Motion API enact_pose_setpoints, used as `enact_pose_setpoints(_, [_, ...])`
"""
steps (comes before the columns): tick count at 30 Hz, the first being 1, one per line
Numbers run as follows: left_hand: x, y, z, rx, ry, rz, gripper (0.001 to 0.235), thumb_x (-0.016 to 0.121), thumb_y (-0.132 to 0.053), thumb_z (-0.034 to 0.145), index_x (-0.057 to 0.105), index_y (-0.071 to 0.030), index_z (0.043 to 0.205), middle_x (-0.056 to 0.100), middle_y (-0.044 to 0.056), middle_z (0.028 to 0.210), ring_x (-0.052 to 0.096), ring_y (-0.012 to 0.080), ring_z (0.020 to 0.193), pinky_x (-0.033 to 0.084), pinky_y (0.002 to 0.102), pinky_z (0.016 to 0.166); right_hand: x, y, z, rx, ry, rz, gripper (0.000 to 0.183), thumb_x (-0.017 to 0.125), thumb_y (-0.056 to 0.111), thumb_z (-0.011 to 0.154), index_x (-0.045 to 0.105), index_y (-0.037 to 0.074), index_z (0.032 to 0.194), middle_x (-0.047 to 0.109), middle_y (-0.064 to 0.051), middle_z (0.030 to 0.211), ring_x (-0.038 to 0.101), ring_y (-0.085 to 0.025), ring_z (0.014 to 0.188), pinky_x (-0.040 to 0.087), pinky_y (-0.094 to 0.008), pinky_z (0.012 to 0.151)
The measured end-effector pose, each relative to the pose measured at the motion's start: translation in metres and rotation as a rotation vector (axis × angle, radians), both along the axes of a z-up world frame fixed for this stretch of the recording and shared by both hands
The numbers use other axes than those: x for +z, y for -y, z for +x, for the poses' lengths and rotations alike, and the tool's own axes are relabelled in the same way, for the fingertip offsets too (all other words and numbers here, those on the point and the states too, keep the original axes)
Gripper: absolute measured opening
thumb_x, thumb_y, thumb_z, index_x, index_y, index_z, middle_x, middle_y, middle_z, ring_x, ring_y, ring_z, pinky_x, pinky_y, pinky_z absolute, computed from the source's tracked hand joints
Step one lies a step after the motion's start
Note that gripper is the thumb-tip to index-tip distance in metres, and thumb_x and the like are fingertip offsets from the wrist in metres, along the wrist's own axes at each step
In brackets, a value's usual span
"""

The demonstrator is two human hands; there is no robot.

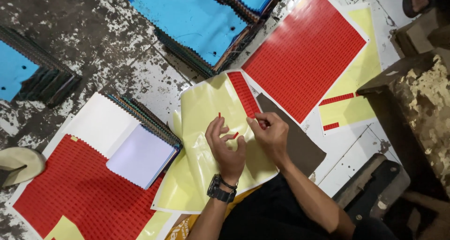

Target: The person peels small red adhesive strips from a red textured sheet and sticks them onto the edges of various colored fabric swatches. They handle the swatches one by one, applying the strips to secure them together in a stack.

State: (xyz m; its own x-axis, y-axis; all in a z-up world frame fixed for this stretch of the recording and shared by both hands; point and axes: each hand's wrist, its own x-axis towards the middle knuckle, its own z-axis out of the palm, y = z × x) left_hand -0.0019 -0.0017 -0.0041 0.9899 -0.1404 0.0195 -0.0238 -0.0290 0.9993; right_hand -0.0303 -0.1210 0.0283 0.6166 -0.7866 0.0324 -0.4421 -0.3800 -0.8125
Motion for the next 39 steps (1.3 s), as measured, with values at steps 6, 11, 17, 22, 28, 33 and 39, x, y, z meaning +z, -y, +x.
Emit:
enact_pose_setpoints(6, [0.003,0.004,0.0,0.017,0.022,-0.005,0.064,0.073,-0.007,0.077,0.052,-0.005,0.138,0.046,0.015,0.139,0.059,0.0255,0.098,0.061,0.029,0.073,-0.005,-0.007,-0.001,-0.072,0.065,-0.044,0.016,0.092,0.014,0.075,0.081,0.009,0.085,0.073,-0.008,0.075,0.065,-0.013,0.06,0.053,-0.025,0.055])
enact_pose_setpoints(11, [0.024,0.002,0.007,0.072,-0.13,-0.119,0.054,0.065,-0.004,0.083,0.052,-0.004,0.135,0.047,0.015,0.137,0.06,0.0239,0.096,0.061,0.029,0.073,-0.007,-0.006,-0.007,0.029,0.168,-0.095,0.012,0.09,0.013,0.08,0.08,0.009,0.084,0.074,-0.007,0.079,0.068,-0.017,0.065,0.056,-0.027,0.059])
enact_pose_setpoints(17, [0.047,0.001,0.023,0.133,-0.338,-0.263,0.05,0.063,-0.011,0.086,0.053,-0.005,0.135,0.05,0.017,0.136,0.06,0.0214,0.099,0.061,0.032,0.077,0.016,-0.007,-0.013,0.15,0.285,0.287,0.011,0.082,0.012,0.086,0.076,0.003,0.087,0.07,-0.012,0.086,0.062,-0.015,0.078,0.053,-0.031,0.073])
enact_pose_setpoints(22, [0.056,0.007,0.032,0.196,-0.522,-0.451,0.046,0.054,-0.018,0.091,0.05,-0.003,0.134,0.05,0.018,0.132,0.057,0.0195,0.097,0.06,0.035,0.078,0.02,-0.03,-0.027,0.417,0.349,0.692,0.012,0.081,0.002,0.082,0.071,-0.005,0.083,0.067,-0.018,0.085,0.063,-0.025,0.089,0.053,-0.037,0.084])
enact_pose_setpoints(28, [0.059,0.0,0.035,0.183,-0.629,-0.592,0.042,0.043,-0.022,0.095,0.049,-0.007,0.134,0.05,0.014,0.129,0.056,0.0204,0.097,0.059,0.034,0.078,0.017,-0.051,-0.028,0.437,0.311,0.766,0.022,0.089,-0.001,0.077,0.072,-0.005,0.091,0.065,-0.013,0.09,0.065,-0.018,0.082,0.056,-0.035,0.074])
enact_pose_setpoints(33, [0.078,-0.022,0.044,0.152,-0.39,-0.356,0.044,0.049,-0.025,0.095,0.049,-0.008,0.135,0.052,0.014,0.13,0.056,0.0199,0.1,0.057,0.034,0.081,0.074,-0.052,-0.001,0.666,0.294,0.308,0.031,0.091,0.007,0.074,0.079,0.004,0.102,0.069,-0.008,0.077,0.066,-0.017,0.065,0.057,-0.029,0.059])
enact_pose_setpoints(39, [0.087,-0.041,0.047,0.179,-0.203,-0.301,0.042,0.047,-0.02,0.097,0.048,-0.007,0.137,0.052,0.015,0.131,0.057,0.0204,0.103,0.057,0.034,0.082,0.09,-0.064,0.01,0.756,0.342,0.233,0.018,0.088,0.003,0.074,0.08,0.008,0.09,0.07,-0.005,0.07,0.065,-0.016,0.058,0.056,-0.029,0.055])
